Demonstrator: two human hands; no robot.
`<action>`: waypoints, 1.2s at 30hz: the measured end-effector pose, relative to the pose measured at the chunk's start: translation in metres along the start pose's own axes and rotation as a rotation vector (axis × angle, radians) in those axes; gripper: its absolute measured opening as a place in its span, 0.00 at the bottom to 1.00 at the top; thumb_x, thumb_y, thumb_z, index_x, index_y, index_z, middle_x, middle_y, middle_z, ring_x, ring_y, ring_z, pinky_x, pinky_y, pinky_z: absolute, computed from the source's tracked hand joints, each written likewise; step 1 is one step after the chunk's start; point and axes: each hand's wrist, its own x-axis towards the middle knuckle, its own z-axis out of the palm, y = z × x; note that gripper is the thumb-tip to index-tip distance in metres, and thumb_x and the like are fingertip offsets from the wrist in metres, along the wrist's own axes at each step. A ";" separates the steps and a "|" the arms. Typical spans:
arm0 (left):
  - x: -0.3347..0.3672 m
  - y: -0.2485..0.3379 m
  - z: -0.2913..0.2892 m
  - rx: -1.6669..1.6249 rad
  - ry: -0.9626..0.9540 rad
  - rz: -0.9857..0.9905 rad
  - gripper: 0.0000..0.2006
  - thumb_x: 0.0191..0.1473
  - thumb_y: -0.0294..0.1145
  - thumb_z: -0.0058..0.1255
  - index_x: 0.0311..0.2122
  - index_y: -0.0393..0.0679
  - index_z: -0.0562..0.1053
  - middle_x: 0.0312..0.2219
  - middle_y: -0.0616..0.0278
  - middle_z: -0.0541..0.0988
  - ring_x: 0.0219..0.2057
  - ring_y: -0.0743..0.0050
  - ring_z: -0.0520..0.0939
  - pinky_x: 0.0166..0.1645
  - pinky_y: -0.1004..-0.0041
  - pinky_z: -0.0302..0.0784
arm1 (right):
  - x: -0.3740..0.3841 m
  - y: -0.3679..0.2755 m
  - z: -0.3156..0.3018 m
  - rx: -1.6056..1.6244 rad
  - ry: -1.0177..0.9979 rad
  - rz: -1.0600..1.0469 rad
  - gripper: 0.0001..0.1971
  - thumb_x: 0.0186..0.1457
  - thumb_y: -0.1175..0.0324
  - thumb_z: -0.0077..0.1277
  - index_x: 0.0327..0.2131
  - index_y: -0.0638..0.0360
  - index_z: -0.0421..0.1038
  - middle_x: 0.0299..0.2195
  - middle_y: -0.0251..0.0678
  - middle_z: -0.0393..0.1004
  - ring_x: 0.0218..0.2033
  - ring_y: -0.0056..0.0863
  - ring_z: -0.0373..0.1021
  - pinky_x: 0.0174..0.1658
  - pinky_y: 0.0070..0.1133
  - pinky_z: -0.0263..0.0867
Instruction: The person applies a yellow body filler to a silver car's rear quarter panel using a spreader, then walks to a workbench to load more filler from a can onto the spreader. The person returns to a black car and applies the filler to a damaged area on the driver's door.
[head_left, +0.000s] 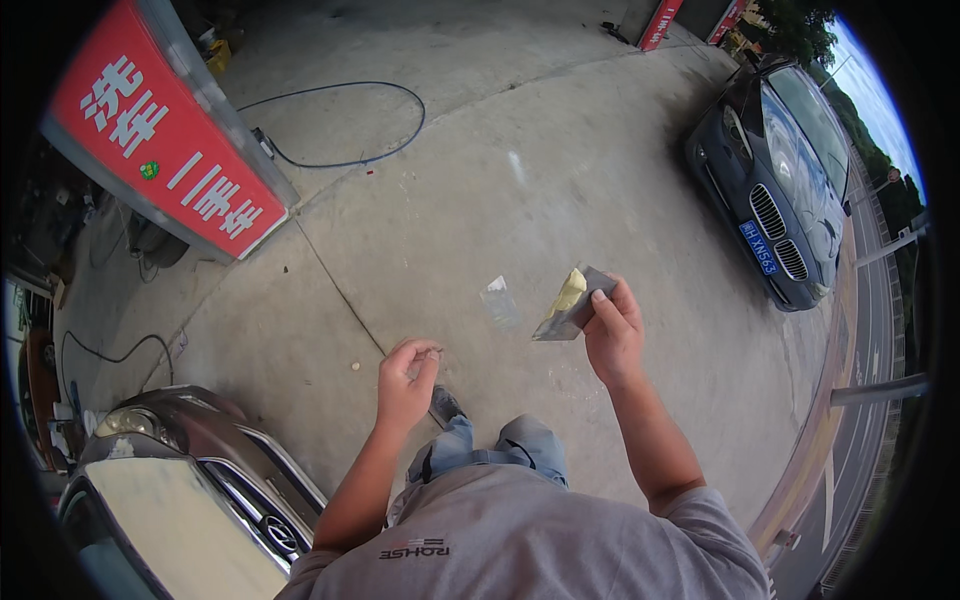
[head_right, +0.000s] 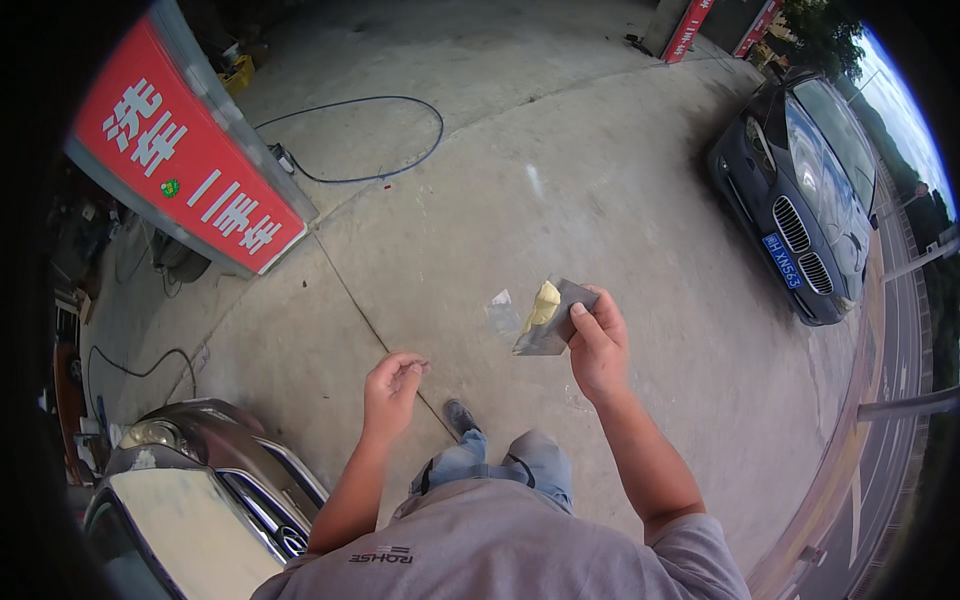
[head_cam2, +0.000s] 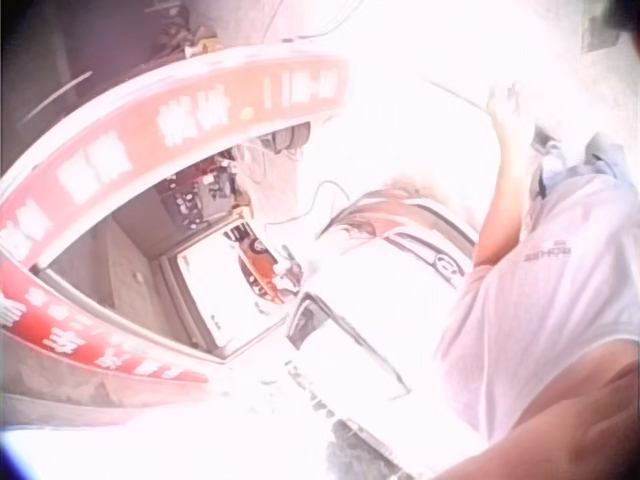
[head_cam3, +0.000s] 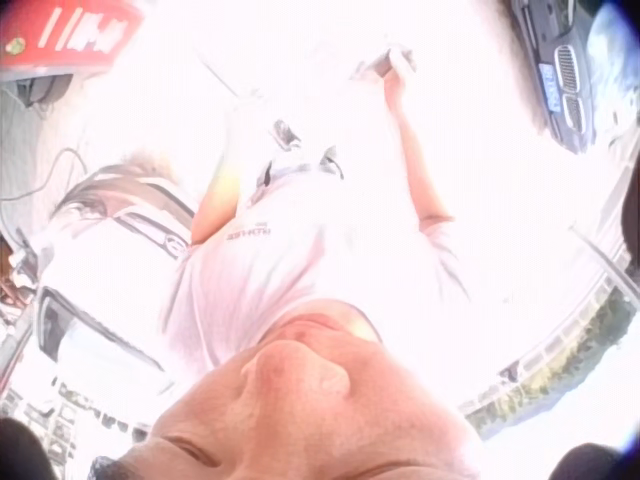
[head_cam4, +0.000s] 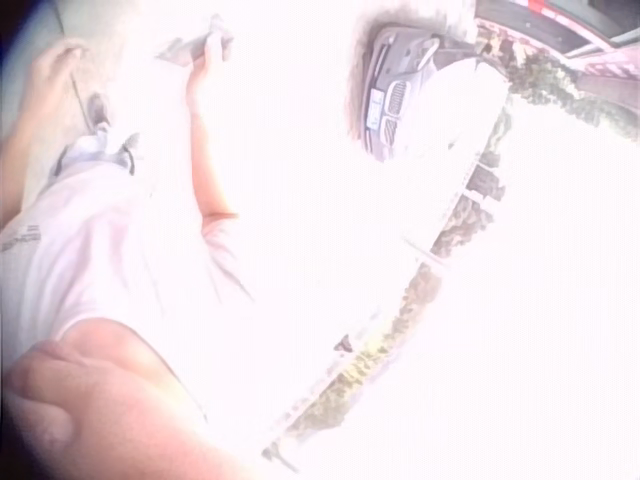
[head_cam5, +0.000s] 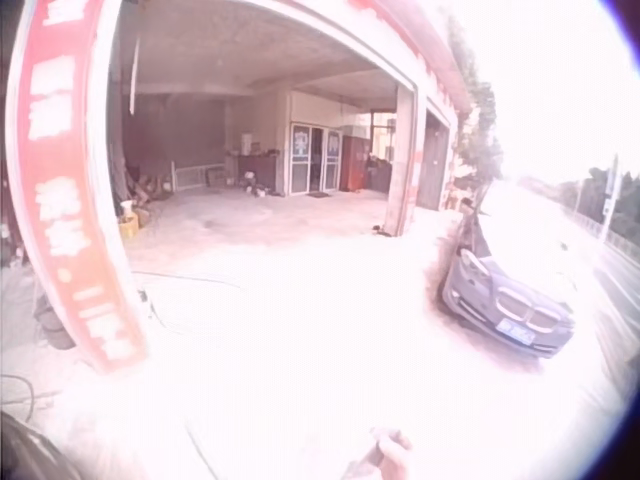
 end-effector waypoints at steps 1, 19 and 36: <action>0.021 -0.003 -0.006 -0.083 0.006 -0.093 0.08 0.65 0.24 0.52 0.46 0.32 0.77 0.42 0.57 0.84 0.41 0.71 0.85 0.50 0.71 0.80 | 0.022 -0.006 -0.004 -0.001 0.032 -0.027 0.13 0.70 0.71 0.44 0.54 0.63 0.68 0.49 0.35 0.76 0.51 0.25 0.72 0.55 0.29 0.67; 0.254 -0.308 0.035 0.746 -0.228 -0.667 0.16 0.50 0.40 0.63 0.43 0.45 0.82 0.38 0.53 0.87 0.39 0.54 0.88 0.45 0.62 0.83 | 0.260 0.159 -0.237 -0.077 0.438 0.670 0.08 0.66 0.74 0.46 0.44 0.59 0.75 0.30 0.26 0.74 0.27 0.16 0.66 0.29 0.19 0.60; 0.473 -0.888 0.142 1.206 -0.470 -0.511 0.23 0.51 0.35 0.63 0.53 0.47 0.74 0.53 0.55 0.72 0.57 0.50 0.75 0.57 0.56 0.77 | 0.269 0.455 -0.353 0.335 0.849 0.889 0.12 0.62 0.73 0.46 0.48 0.63 0.72 0.43 0.44 0.77 0.45 0.40 0.74 0.51 0.36 0.69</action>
